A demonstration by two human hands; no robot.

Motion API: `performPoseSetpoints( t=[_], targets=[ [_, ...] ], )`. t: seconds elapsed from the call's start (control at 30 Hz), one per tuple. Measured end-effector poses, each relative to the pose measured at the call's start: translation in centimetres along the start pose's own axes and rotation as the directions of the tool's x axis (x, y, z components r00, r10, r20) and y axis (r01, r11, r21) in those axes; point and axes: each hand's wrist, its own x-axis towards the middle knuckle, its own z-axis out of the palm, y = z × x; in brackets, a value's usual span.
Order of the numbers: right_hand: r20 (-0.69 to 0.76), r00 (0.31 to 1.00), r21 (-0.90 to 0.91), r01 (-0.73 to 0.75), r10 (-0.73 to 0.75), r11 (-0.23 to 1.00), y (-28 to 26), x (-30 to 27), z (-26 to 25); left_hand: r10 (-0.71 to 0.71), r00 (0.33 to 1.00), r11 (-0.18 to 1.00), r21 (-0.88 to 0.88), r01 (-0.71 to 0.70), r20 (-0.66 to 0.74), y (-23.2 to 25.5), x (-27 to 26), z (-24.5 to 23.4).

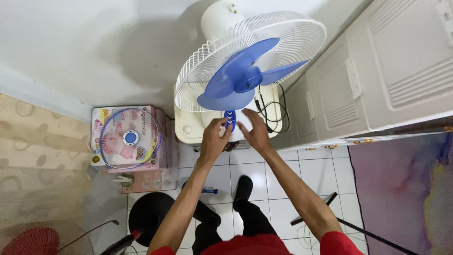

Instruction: The person disassembles a small electric fan by removing the front grille, fan blades, and rear grille, then detaches the motor housing from the base. The parts are placed on a nearby surface.

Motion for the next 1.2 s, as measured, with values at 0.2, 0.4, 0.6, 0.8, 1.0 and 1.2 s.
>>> performPoseSetpoints(
  t=[0.2, 0.4, 0.6, 0.8, 1.0, 1.2],
  targets=[
    [-0.305, 0.945, 0.267, -0.035, 0.118, 0.963, -8.6, 5.2, -6.6, 0.402, 0.864, 0.914, 0.074, -0.399, -0.302, 12.0, 2.0, -7.2],
    [-0.288, 0.95, 0.211, -0.055, 0.116, 0.976, -13.0, 7.9, -6.7, 0.616, 0.688, 0.773, 0.462, -0.435, -0.383, 16.9, 8.9, -13.2],
    [-0.422, 0.906, 0.002, 0.034, -0.03, 0.999, -12.7, 9.0, -5.0, 0.444, 0.882, 0.896, 0.063, -0.44, -0.156, 18.3, 12.2, -14.5],
    [-0.417, 0.889, 0.262, -0.083, 0.191, 0.961, -13.4, 10.5, -5.5, 0.311, 0.949, 0.95, 0.044, -0.308, -0.053, 18.2, 13.0, -14.5],
    [-0.387, 0.867, 0.37, -0.166, 0.314, 0.914, -14.3, 11.4, -5.8, 0.235, 0.97, 0.97, 0.074, -0.23, -0.066, 18.4, 13.0, -14.8],
    [-0.383, 0.901, 0.311, -0.08, 0.202, 0.947, -13.0, 11.3, -6.0, 0.327, 0.942, 0.945, 0.027, -0.326, -0.078, 18.0, 12.6, -14.7]
  ],
)
